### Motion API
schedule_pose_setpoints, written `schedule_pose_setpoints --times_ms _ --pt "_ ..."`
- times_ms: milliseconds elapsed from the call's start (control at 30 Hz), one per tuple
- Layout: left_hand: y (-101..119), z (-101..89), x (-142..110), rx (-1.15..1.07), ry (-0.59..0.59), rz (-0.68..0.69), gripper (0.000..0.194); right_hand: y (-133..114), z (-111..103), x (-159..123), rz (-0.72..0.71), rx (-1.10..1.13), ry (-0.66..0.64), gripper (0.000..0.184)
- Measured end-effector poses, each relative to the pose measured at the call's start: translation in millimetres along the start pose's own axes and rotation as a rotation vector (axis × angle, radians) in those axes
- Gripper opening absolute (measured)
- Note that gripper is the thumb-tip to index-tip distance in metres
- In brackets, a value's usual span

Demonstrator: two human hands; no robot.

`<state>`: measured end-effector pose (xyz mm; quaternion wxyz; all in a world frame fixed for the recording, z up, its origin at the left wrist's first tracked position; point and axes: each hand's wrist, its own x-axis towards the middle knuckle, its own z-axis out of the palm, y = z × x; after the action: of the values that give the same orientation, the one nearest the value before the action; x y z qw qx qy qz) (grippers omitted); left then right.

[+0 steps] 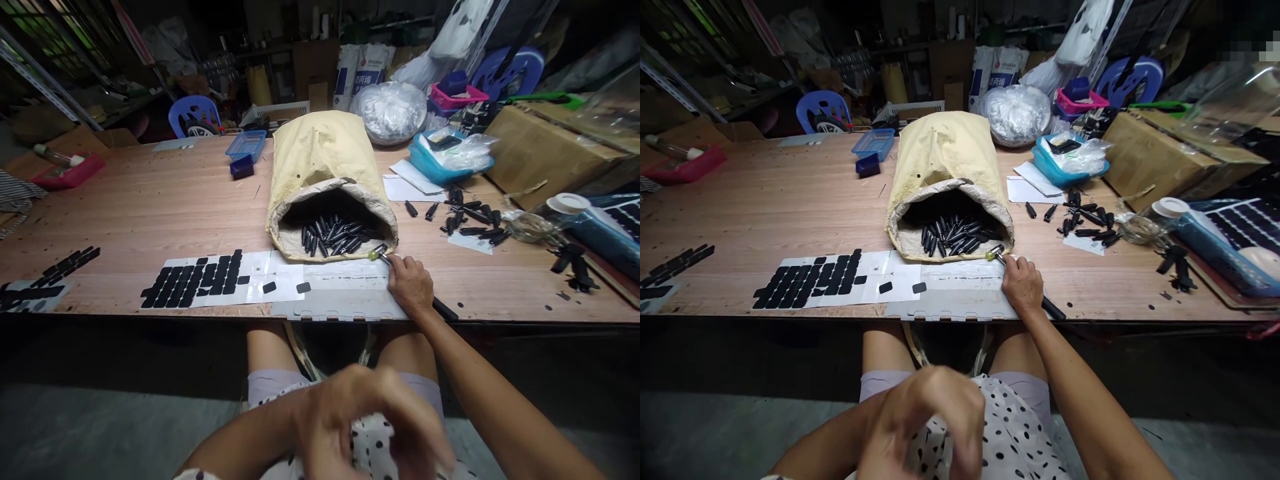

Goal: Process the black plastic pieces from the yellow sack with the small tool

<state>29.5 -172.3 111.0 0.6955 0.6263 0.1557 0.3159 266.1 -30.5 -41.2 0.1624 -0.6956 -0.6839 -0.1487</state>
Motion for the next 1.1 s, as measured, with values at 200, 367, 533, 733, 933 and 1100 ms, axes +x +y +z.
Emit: schedule_pose_setpoints --times_ms 200,367,533,733,933,1100 --pt "-55 -28.9 22 0.034 0.255 -0.152 0.027 0 0 -1 -0.011 -0.006 0.007 0.028" --pt "-77 -39.1 13 0.052 0.363 -0.336 0.030 1 2 -2 -0.015 -0.016 -0.002 0.028" --pt "-73 -72.5 26 0.177 0.466 -0.358 0.030 0 3 -3 -0.021 -0.018 -0.001 0.028" --pt "-56 -180.8 83 0.750 0.925 -0.397 0.022 -3 0 -2 -0.020 -0.005 -0.008 0.028" --pt "-65 -243.7 118 1.210 1.034 -0.845 0.028 -8 -7 -1 -0.014 0.000 -0.030 0.028" --pt "-76 -247.2 117 1.314 0.987 -0.860 0.033 -10 -9 -1 -0.006 0.006 -0.051 0.028"
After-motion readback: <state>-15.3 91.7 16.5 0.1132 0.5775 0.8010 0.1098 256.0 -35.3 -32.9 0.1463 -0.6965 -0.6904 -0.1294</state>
